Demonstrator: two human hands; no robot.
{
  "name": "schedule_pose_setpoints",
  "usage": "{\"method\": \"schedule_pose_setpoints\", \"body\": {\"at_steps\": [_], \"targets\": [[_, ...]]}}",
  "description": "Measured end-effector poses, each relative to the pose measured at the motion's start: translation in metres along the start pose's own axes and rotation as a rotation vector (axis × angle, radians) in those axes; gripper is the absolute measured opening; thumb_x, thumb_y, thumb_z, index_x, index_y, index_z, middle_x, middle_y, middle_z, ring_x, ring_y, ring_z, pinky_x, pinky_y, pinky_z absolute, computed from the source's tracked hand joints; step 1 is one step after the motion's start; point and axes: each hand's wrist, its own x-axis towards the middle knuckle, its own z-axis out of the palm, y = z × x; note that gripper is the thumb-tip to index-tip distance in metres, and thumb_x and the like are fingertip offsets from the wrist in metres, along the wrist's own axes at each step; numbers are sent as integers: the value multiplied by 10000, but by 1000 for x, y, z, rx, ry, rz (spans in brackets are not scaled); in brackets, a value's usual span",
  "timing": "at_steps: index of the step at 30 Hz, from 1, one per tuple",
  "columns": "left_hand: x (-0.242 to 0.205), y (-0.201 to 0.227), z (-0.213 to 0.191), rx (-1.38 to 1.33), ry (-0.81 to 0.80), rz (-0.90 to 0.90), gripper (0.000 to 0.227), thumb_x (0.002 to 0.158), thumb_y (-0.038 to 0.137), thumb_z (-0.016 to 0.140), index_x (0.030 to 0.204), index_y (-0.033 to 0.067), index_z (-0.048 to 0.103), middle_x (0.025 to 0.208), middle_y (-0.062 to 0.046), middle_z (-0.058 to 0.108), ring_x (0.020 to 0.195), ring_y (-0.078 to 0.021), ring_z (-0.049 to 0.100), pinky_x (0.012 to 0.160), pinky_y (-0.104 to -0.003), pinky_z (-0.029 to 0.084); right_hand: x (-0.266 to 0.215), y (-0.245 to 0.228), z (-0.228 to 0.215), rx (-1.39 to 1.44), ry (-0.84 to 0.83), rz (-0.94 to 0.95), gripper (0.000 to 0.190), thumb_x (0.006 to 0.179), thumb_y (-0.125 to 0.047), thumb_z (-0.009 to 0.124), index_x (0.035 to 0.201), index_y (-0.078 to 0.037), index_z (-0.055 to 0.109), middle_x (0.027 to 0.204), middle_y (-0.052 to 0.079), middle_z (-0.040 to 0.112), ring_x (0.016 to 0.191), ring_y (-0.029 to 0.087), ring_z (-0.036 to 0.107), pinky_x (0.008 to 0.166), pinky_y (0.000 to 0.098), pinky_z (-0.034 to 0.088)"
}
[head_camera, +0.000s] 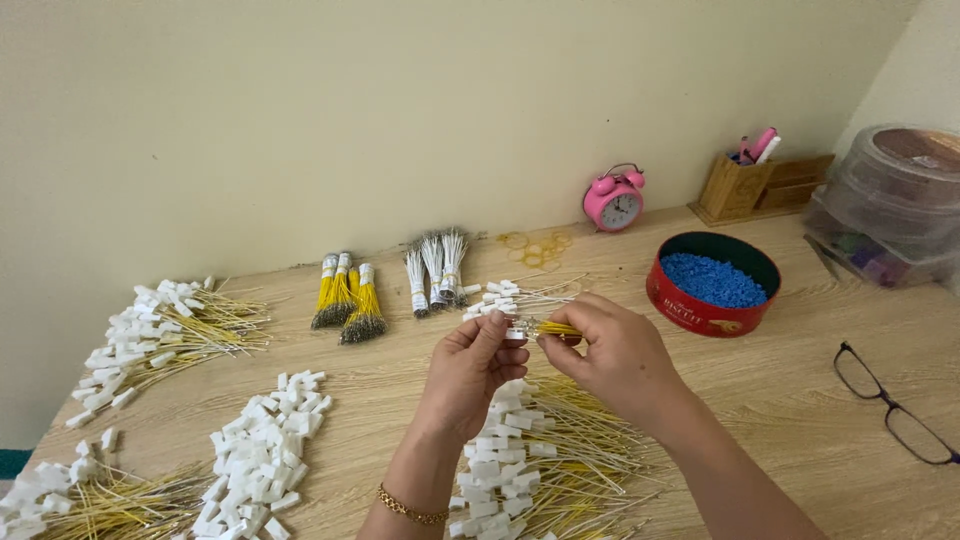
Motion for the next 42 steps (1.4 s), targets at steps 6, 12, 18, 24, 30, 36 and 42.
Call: {"method": "schedule_pose_setpoints", "body": {"at_steps": [6,12,18,24,30,36,42], "targets": [[3,-6,-2,54,-3,14,245,972,275,675,974,30,694,841,-63,713,745,-158,694,688,-328,609,-1,7,6,203,-37,-43,201,863,-219,743,960,-45,710,822,64,681,709,181,666,619,334,525],[0,-1,0,45,34,5,216,954,266,683,977,52,713,828,-52,716,736,-155,699,671,-319,595,3,10,10,301,-126,103,197,920,-205,682,950,-16,636,770,79,608,685,182,571,627,356,488],[4,-13,-2,82,12,49,200,974,239,688,942,42,689,829,-55,713,738,-153,699,682,-323,605,1,13,19,186,-94,24,254,939,-210,681,865,11,579,765,102,582,679,187,566,637,368,480],[10,-2,-14,315,7,-4,197,983,228,652,953,51,733,828,-58,747,726,-159,693,681,-323,599,6,13,15,245,-290,172,238,925,-271,653,956,-34,653,802,57,632,687,169,607,647,364,506],[51,38,-47,1177,317,185,237,1008,264,599,1146,146,751,959,-69,759,858,-216,719,766,-370,591,5,28,21,54,-671,287,387,985,-410,575,905,-36,634,695,99,599,637,180,524,651,392,487],[94,1,-70,1666,205,305,256,902,255,669,1120,174,774,1103,-128,716,982,-334,698,858,-474,561,8,43,24,46,-579,344,536,1028,-478,583,852,27,601,718,95,559,658,176,502,647,371,495],[101,-19,-81,1781,225,388,200,894,275,713,1029,138,769,1055,-107,746,976,-333,705,853,-483,570,12,43,9,298,-217,381,318,962,-339,582,1180,-107,578,704,7,595,639,100,555,592,298,494]]}}
